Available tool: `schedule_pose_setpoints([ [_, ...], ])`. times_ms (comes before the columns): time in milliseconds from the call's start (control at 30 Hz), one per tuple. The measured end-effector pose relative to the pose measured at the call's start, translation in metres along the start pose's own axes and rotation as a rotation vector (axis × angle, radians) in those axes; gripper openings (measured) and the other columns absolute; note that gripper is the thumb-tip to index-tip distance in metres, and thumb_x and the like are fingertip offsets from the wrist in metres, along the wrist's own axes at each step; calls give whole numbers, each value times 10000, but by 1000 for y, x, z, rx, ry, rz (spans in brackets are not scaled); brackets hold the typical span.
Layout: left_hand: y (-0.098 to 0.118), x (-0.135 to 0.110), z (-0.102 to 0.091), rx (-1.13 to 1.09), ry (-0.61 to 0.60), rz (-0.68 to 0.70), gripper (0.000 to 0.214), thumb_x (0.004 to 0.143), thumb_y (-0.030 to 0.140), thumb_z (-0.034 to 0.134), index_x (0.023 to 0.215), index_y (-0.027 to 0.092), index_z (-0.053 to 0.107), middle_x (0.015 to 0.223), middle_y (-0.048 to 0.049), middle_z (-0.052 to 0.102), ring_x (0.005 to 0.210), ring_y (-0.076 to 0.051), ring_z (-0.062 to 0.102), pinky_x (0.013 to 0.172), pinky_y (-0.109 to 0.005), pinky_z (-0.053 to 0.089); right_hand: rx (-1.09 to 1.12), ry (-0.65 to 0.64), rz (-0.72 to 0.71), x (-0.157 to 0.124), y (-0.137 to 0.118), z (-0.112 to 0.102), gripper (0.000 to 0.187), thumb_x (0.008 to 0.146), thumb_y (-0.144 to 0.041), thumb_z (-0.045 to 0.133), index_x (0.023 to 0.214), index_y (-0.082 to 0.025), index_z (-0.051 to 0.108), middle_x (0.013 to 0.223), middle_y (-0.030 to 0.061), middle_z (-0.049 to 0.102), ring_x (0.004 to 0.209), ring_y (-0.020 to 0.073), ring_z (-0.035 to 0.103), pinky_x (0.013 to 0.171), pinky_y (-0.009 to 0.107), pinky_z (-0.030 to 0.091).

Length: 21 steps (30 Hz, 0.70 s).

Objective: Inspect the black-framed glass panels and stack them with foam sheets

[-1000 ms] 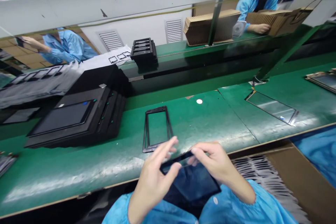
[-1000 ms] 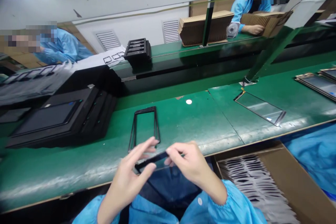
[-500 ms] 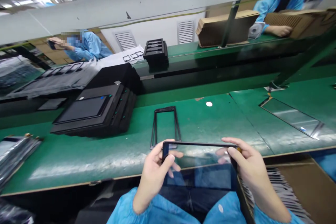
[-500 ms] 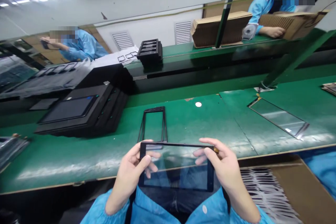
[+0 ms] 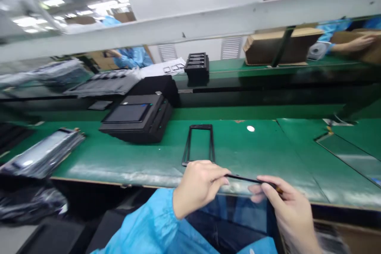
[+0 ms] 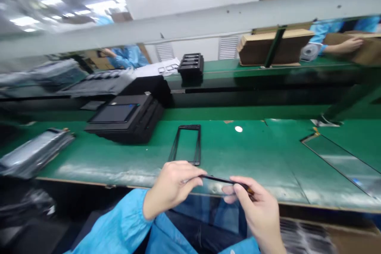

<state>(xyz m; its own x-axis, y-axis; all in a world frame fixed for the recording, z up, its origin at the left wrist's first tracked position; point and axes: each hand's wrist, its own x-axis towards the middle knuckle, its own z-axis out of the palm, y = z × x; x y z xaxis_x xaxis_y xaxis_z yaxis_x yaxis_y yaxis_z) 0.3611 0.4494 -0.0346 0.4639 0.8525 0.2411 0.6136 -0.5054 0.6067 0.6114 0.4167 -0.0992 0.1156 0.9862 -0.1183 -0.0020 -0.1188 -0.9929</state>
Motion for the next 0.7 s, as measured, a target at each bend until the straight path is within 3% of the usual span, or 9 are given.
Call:
schedule_pose_setpoints([
  [167,5,-8,-8,-55,24,-129,186,949,276,720,1063,264,865,968,-62,861,880,-264,800,827,-345,586,103,-40,98,14,0,2,480,808,-666,841,1078,-271,806,841,97,850,634,302,782,673,425,672],
  [233,3,-8,-14,-236,114,-261,129,884,225,745,959,240,849,908,-45,845,826,-242,788,800,-326,575,275,-107,153,26,-5,4,586,813,-757,770,1164,-288,798,943,128,858,734,350,810,716,487,679],
  [300,-1,-7,-16,-557,289,-408,60,829,240,777,881,210,780,798,-22,795,705,-208,755,699,-301,566,469,-162,171,36,-8,12,726,794,-882,653,1208,-300,785,1075,173,847,893,417,821,792,577,675],
  [367,-8,-4,-16,-825,472,-496,203,830,357,792,893,204,676,772,-6,740,624,-180,722,586,-271,545,558,-229,159,41,-7,32,784,700,-912,703,1182,-297,774,1112,197,837,968,460,810,819,625,662],
  [433,-15,-1,-14,-937,608,-514,345,867,504,751,955,218,580,861,-19,732,657,-183,742,566,-272,563,487,-282,112,41,-6,63,768,648,-772,871,1227,-287,731,1076,176,846,970,449,813,809,581,666],
  [500,-22,-2,-17,-985,681,-510,415,890,575,720,1013,224,534,960,-54,747,750,-207,784,651,-317,616,339,-260,14,42,-9,98,748,739,-621,906,1352,-273,656,1053,124,852,982,390,819,840,494,662],
  [600,-43,-16,-45,-1005,775,-448,489,859,525,795,1163,203,588,1112,-140,781,960,-267,809,817,-377,638,200,-251,-74,63,-31,141,769,798,-604,866,1418,-227,612,987,84,854,879,341,831,756,414,667],
  [700,-89,-53,-109,-659,1064,-381,501,903,476,744,1305,194,646,1231,-167,773,1100,-283,771,865,-389,642,148,-350,-85,115,-67,173,740,778,-582,878,1388,-234,644,997,91,858,832,339,828,656,388,665],
])
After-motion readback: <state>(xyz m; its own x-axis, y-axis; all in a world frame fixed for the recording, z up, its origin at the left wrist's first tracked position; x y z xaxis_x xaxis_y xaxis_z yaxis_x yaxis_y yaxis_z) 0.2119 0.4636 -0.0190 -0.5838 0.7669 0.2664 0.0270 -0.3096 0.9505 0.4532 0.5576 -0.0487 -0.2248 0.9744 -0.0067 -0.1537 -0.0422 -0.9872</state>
